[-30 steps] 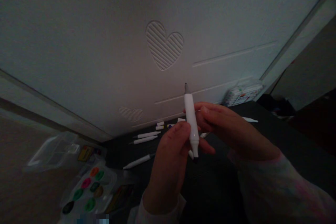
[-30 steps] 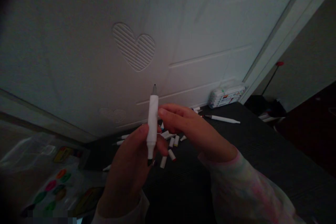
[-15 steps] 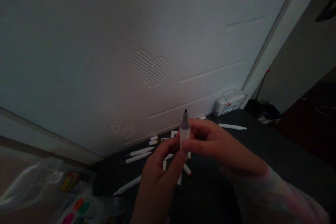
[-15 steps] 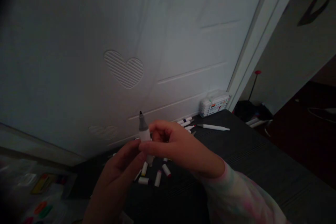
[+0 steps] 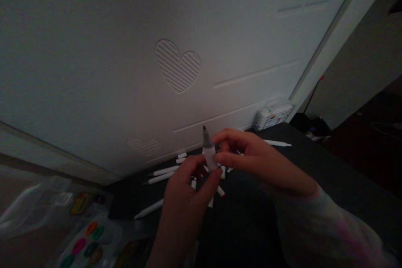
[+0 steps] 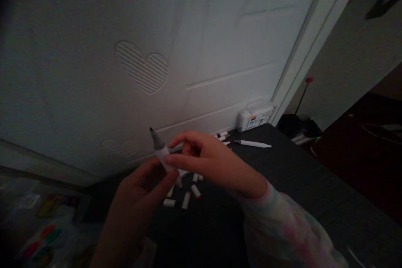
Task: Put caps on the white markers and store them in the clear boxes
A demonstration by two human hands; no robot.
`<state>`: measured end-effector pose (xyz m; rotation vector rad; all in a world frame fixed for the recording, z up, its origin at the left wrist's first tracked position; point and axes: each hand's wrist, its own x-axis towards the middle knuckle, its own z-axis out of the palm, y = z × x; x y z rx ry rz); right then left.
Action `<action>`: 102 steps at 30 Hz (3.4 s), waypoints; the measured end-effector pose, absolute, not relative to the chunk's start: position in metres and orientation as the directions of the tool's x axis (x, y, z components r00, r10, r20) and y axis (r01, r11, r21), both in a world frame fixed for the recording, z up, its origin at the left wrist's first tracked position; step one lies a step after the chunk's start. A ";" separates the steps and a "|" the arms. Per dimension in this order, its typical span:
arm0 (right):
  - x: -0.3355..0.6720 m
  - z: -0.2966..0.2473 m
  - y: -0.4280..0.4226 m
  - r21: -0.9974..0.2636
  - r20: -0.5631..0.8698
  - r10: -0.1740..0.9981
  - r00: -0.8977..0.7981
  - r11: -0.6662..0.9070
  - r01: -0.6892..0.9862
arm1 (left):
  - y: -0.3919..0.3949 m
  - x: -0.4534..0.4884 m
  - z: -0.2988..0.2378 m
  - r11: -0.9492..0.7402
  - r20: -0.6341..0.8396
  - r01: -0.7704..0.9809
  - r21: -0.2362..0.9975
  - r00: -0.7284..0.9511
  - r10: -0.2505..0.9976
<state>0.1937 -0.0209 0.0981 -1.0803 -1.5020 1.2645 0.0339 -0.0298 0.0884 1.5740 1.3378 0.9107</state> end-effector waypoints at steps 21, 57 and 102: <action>0.213 0.097 -0.014 -0.971 0.181 0.977 0.110 0.160 0.176 | -0.028 0.007 0.095 -0.238 0.211 -0.107 0.965 -0.215 0.953; 0.207 0.083 -0.002 -0.874 0.111 0.986 -0.127 0.158 0.460 | -0.027 0.005 0.098 -0.257 0.203 -0.291 0.922 -0.204 0.958; 0.204 0.041 0.025 -0.477 -0.266 0.861 -0.434 0.273 0.835 | -0.014 -0.001 0.093 -0.091 0.020 -0.650 0.754 -0.116 0.993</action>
